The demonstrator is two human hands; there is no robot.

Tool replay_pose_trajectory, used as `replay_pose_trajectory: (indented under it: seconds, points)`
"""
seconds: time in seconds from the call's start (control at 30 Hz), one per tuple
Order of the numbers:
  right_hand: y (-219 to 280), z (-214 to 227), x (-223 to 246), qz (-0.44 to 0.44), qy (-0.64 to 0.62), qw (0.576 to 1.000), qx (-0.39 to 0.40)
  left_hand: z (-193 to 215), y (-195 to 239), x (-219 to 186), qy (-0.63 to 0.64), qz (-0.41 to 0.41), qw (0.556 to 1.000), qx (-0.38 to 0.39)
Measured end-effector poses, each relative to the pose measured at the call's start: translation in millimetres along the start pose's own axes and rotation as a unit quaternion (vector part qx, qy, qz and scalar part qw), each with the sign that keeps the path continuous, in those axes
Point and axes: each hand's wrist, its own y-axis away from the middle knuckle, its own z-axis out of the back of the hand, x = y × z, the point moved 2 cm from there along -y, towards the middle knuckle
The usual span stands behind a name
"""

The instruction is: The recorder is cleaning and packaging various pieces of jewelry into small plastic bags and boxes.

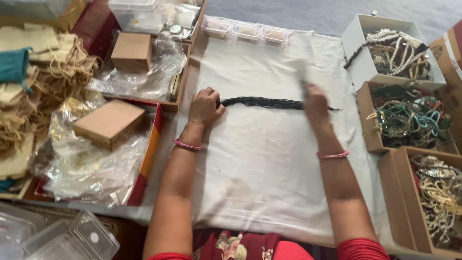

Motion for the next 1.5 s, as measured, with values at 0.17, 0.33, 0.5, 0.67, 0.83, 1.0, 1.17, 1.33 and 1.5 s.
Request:
replay_pose_trajectory:
  seconds: [0.17,0.33,0.5,0.67,0.83,1.0,1.17,1.33,1.5]
  points:
    - [0,24,79,0.174,-0.171,0.959,0.146,-2,16,23,0.023,-0.027,0.999,-0.03]
    - [11,8,-19,-0.028,0.146,0.988,0.042,-4,23,38,0.056,-0.023,0.998,-0.025]
    - [18,20,-26,-0.028,0.024,0.999,-0.035,22,26,14,0.028,-0.004,0.999,0.036]
    - [7,-1,-17,0.012,-0.017,0.998,0.06,16,33,16,0.018,-0.003,0.999,0.037]
    - [-43,-22,-6,0.009,0.144,0.988,0.051,4,37,25,0.058,-0.02,0.997,0.053]
    - [-32,-74,112,0.102,-0.167,0.975,0.106,14,51,24,0.06,-0.027,0.998,0.016]
    - [-11,3,201,0.357,-0.06,0.912,0.192,25,53,27,0.035,-0.048,0.997,0.04]
    - [-16,-53,50,0.162,0.029,0.979,0.117,12,33,28,-0.002,0.01,0.997,0.082]
    - [-13,-35,-27,-0.068,0.168,0.977,0.111,15,35,19,-0.012,0.012,0.997,0.069]
